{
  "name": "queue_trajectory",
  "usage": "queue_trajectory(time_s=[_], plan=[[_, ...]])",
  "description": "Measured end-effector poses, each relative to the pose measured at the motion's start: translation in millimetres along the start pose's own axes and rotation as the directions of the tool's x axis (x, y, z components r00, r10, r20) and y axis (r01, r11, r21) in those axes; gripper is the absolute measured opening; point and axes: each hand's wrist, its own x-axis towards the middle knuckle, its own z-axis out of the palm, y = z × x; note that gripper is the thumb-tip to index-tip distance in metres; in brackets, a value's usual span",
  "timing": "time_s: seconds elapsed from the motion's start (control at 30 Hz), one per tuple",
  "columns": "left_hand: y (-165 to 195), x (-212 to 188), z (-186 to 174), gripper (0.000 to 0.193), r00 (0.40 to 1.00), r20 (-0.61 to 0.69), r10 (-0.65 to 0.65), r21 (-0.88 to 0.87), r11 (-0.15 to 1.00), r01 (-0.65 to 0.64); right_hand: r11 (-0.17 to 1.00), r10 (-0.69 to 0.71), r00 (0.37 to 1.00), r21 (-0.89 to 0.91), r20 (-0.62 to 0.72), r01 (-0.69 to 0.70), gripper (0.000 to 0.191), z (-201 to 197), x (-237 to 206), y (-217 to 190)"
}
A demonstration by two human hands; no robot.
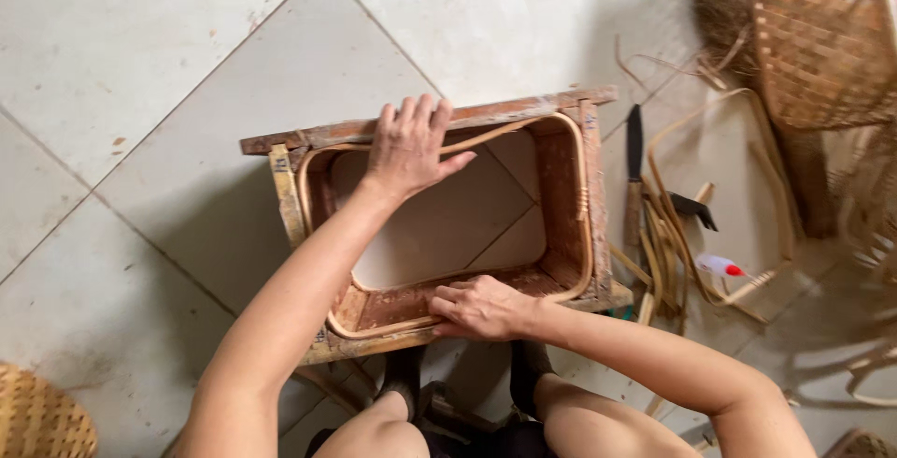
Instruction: The person sits on the floor assembling a woven bamboo basket in a wooden frame mold. They trim excess bamboo strips with scissors, press the woven rim into place, fit a woven bamboo panel inside the frame, and bend a bamboo rim strip around the basket edge.
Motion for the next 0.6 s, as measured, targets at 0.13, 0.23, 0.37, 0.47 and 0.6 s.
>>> queue_trajectory(time_s=[0.13,0.23,0.37,0.47,0.6], plan=[[-5.7,0.2,14.9,0.084,0.998,-0.062,0.018,0.005,1.000,-0.017,0.992,-0.001,0.999,0.129,0.033,-0.004,0.027,1.2,10.4,10.6],[-7.2,-0.2,20.2,0.085,0.994,-0.111,0.021,0.044,0.999,-0.016,0.989,-0.012,0.998,0.148,0.058,0.004,0.027,-4.4,17.6,16.5],[-7.5,5.1,26.7,0.075,0.998,-0.057,0.033,0.032,0.999,-0.031,0.987,0.005,0.999,0.162,0.046,-0.012,0.026,-9.4,26.5,20.0],[-12.1,19.0,31.4,0.069,0.997,0.054,0.060,-0.035,0.998,-0.058,0.987,-0.003,1.000,0.161,0.015,0.001,0.027,-11.9,28.2,17.0],[-11.5,27.6,13.9,0.074,0.931,0.363,-0.022,-0.180,0.979,0.093,0.991,0.034,0.997,0.126,0.066,-0.042,0.028,-20.2,21.6,9.6]])
